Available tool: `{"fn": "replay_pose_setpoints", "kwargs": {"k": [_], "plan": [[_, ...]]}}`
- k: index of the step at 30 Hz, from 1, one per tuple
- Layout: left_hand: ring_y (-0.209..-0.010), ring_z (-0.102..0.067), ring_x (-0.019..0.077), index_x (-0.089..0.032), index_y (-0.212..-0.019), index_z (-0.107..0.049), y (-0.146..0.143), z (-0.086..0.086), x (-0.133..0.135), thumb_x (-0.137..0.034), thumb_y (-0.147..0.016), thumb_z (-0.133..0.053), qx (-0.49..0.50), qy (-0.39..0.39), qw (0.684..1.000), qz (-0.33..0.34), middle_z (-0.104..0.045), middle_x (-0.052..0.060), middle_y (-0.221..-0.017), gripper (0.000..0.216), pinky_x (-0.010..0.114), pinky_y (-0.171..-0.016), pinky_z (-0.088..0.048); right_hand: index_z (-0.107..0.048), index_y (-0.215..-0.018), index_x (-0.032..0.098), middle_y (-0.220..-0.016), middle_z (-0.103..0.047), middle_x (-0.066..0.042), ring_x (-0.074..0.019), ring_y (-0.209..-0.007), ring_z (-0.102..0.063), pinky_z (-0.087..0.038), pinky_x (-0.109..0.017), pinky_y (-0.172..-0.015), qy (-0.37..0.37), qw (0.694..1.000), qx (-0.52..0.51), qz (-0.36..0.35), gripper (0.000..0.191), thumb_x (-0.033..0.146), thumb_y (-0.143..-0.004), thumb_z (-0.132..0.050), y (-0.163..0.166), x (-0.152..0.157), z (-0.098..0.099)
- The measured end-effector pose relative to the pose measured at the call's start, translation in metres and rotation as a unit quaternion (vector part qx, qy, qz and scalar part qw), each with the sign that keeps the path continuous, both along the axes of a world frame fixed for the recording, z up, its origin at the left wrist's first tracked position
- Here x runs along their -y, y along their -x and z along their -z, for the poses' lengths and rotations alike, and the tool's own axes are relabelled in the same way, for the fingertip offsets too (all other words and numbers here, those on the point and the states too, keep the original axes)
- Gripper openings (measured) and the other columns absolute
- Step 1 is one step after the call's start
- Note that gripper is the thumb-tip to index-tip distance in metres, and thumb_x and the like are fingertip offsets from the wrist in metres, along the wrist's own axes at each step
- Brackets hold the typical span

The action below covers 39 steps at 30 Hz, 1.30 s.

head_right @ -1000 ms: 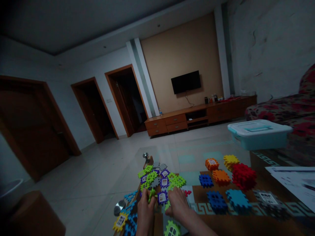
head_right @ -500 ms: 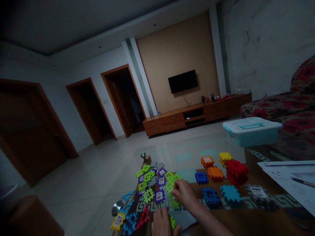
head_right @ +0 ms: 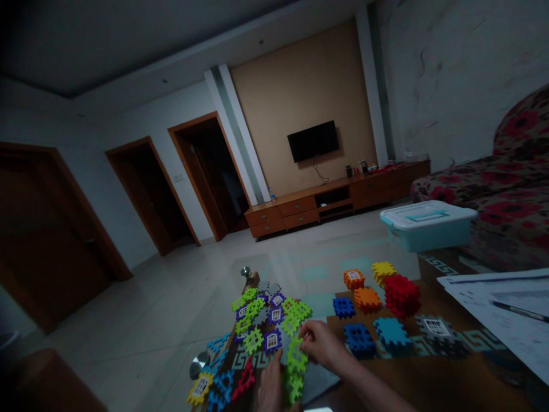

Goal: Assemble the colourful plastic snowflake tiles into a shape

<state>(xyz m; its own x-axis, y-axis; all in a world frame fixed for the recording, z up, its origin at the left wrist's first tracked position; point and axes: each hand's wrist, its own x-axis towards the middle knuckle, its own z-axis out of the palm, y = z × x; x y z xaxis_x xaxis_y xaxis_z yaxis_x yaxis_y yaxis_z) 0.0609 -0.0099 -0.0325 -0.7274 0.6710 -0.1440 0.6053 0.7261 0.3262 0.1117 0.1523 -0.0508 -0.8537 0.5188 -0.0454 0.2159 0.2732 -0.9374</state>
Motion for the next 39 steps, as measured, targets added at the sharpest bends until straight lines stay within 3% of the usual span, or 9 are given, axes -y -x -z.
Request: {"fn": "replay_pose_setpoints", "kwargs": {"k": [4,7,11,16,19,24,30,34,39], "plan": [[-0.139,-0.039,0.0304,-0.004,-0.152,-0.019,-0.001,-0.008,0.000,-0.011,-0.057,-0.055,0.021,0.004,1.000,-0.001,-0.043,0.019,-0.150,0.102,0.035,-0.109,-0.034,-0.059,-0.079,0.020,-0.056,-0.057,0.007,-0.0141,-0.053,-0.058,-0.037,-0.023,-0.051,-0.022,0.999,0.033,0.010,0.023,0.001,-0.065,-0.055,0.001,0.026,0.004],[-0.140,-0.035,0.0341,-0.010,-0.154,-0.015,-0.003,-0.013,-0.001,-0.015,-0.059,-0.056,0.033,0.035,0.999,-0.013,-0.040,0.018,-0.152,0.103,0.045,-0.108,-0.036,-0.063,-0.079,0.020,-0.077,-0.069,-0.002,-0.0187,-0.075,-0.064,-0.039,-0.025,-0.062,-0.117,0.991,0.055,0.022,0.018,0.007,-0.067,-0.062,-0.006,0.033,0.004],[-0.142,-0.032,0.0336,-0.009,-0.153,-0.014,-0.005,-0.017,-0.001,-0.014,-0.065,-0.055,0.036,0.060,0.998,-0.005,-0.038,0.019,-0.153,0.097,0.048,-0.109,-0.034,-0.070,-0.091,0.018,-0.099,-0.072,-0.009,-0.0234,-0.093,-0.063,-0.040,-0.029,-0.074,-0.231,0.968,0.098,0.004,0.017,0.015,-0.076,-0.062,-0.015,0.031,0.003],[-0.140,-0.033,0.0319,-0.014,-0.154,-0.018,-0.003,-0.017,-0.001,-0.014,-0.066,-0.054,0.046,0.063,0.997,-0.002,-0.039,0.015,-0.153,0.095,0.042,-0.109,-0.035,-0.073,-0.093,0.018,-0.100,-0.073,-0.008,-0.0228,-0.093,-0.064,-0.041,-0.028,-0.075,-0.243,0.961,0.115,-0.058,0.023,0.012,-0.078,-0.057,-0.016,0.034,0.004],[-0.140,-0.034,0.0297,-0.014,-0.153,-0.023,0.000,-0.015,-0.003,-0.015,-0.068,-0.054,0.044,0.047,0.998,-0.002,-0.042,0.014,-0.150,0.091,0.039,-0.110,-0.032,-0.073,-0.098,0.017,-0.103,-0.073,-0.010,-0.0241,-0.097,-0.064,-0.043,-0.029,-0.081,-0.252,0.960,0.115,-0.049,0.026,0.011,-0.083,-0.052,-0.013,0.035,-0.006],[-0.141,-0.032,0.0266,-0.011,-0.152,-0.025,0.007,-0.009,-0.010,-0.014,-0.065,-0.057,0.054,0.004,0.998,0.027,-0.041,0.014,-0.152,0.092,0.035,-0.116,-0.024,-0.070,-0.109,0.017,-0.118,-0.067,-0.013,-0.0282,-0.115,-0.057,-0.042,-0.034,-0.096,-0.329,0.942,0.070,0.001,0.036,0.005,-0.083,-0.049,0.010,0.021,-0.025],[-0.146,-0.027,0.0264,-0.016,-0.145,-0.040,0.027,0.003,-0.010,-0.027,-0.072,-0.062,0.008,-0.096,0.994,0.047,-0.038,0.012,-0.155,0.077,0.038,-0.119,-0.021,-0.055,-0.136,0.024,-0.153,-0.043,-0.012,-0.0323,-0.142,-0.034,-0.026,-0.046,-0.115,-0.340,0.936,0.059,-0.063,0.072,0.007,-0.068,-0.071,0.046,-0.002,-0.009],[-0.145,-0.030,0.0275,-0.015,-0.138,-0.050,0.062,0.005,-0.003,-0.023,-0.082,-0.051,-0.105,-0.145,0.984,-0.018,-0.040,0.014,-0.155,0.056,0.044,-0.118,-0.025,-0.059,-0.132,0.027,-0.142,-0.055,-0.010,-0.0311,-0.135,-0.043,-0.028,-0.045,-0.112,-0.331,0.935,0.049,-0.120,0.071,0.013,-0.065,-0.078,0.052,-0.011,-0.005],[-0.144,-0.035,0.0272,-0.015,-0.135,-0.053,0.098,0.009,0.007,-0.009,-0.080,-0.044,-0.153,-0.087,0.982,-0.067,-0.044,0.015,-0.152,0.056,0.044,-0.113,-0.031,-0.062,-0.127,0.025,-0.123,-0.061,-0.011,-0.0306,-0.119,-0.050,-0.037,-0.040,-0.099,-0.361,0.928,0.034,-0.086,0.071,0.028,-0.061,-0.087,0.047,-0.015,-0.013]]}}
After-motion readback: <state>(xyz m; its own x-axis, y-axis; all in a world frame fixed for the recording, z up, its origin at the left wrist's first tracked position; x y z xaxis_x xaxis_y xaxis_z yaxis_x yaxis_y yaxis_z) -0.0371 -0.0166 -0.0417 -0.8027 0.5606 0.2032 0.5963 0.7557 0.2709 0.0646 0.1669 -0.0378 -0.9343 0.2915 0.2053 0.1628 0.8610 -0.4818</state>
